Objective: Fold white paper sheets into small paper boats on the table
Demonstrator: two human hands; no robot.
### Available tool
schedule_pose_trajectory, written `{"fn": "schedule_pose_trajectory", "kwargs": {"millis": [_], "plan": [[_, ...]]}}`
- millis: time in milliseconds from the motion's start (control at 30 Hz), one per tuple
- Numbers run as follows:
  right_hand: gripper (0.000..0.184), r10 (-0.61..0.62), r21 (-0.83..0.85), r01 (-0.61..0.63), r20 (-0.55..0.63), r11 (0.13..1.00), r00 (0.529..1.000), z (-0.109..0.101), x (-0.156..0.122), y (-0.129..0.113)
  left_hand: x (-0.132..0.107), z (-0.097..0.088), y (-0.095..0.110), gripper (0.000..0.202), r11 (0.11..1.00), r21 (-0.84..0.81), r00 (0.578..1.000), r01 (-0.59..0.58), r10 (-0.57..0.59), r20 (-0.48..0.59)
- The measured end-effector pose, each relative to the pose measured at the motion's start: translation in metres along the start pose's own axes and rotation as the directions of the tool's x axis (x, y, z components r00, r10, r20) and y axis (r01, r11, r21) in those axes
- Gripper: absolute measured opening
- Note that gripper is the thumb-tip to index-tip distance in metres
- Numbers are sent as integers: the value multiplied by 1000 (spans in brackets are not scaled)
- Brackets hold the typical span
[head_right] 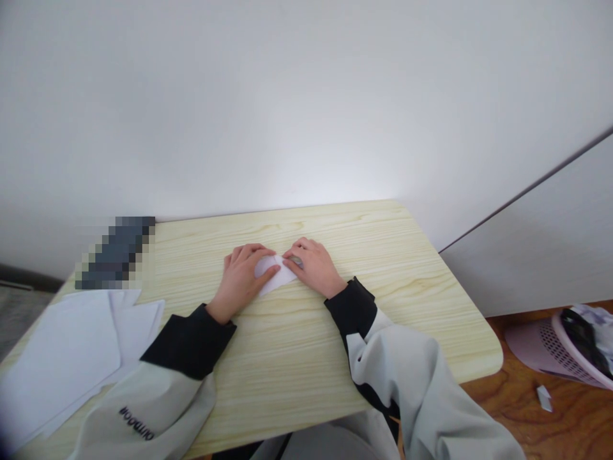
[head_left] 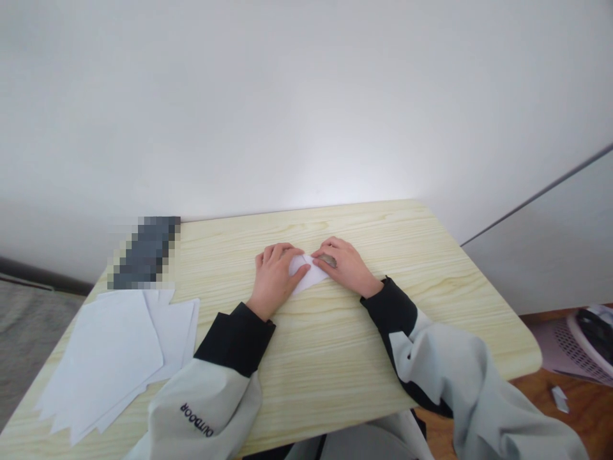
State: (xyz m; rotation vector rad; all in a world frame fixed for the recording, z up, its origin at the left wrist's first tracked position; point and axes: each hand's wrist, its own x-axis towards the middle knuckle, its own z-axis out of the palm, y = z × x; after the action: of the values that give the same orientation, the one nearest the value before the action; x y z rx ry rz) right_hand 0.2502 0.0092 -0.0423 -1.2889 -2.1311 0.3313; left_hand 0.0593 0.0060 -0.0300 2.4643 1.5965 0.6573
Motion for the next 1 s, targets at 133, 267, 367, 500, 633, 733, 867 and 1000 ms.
{"fn": "schedule_pose_trajectory", "kwargs": {"millis": [133,267,367,500,633,733,867,1000], "plan": [[12,23,46,-24,17,999,1000,1,-1,1,3,2,-5,22,991,-121,999,47,-47,6],[6,24,159,-27,17,987,1000,0,-1,-1,6,1,-7,16,949,-304,996,89,-84,31],[5,46,260,-45,4,965,999,-1,-2,-6,7,-2,-6,22,911,-399,995,101,-90,46],[5,70,320,-59,-24,946,997,-2,-4,-12,7,-7,-4,27,915,-394,995,92,-68,75],[8,102,280,-98,-1,955,995,-1,-3,-15,6,-10,0,29,905,-417,993,90,-49,108],[12,93,254,-96,25,962,995,0,-2,-16,5,-9,2,29,909,-412,995,52,-14,95],[10,51,296,-59,36,953,998,-2,-3,-16,4,-9,5,23,918,-396,998,-10,35,56],[10,-21,282,6,51,959,998,-7,-2,-15,2,-10,6,22,904,-428,998,2,22,52]]}}
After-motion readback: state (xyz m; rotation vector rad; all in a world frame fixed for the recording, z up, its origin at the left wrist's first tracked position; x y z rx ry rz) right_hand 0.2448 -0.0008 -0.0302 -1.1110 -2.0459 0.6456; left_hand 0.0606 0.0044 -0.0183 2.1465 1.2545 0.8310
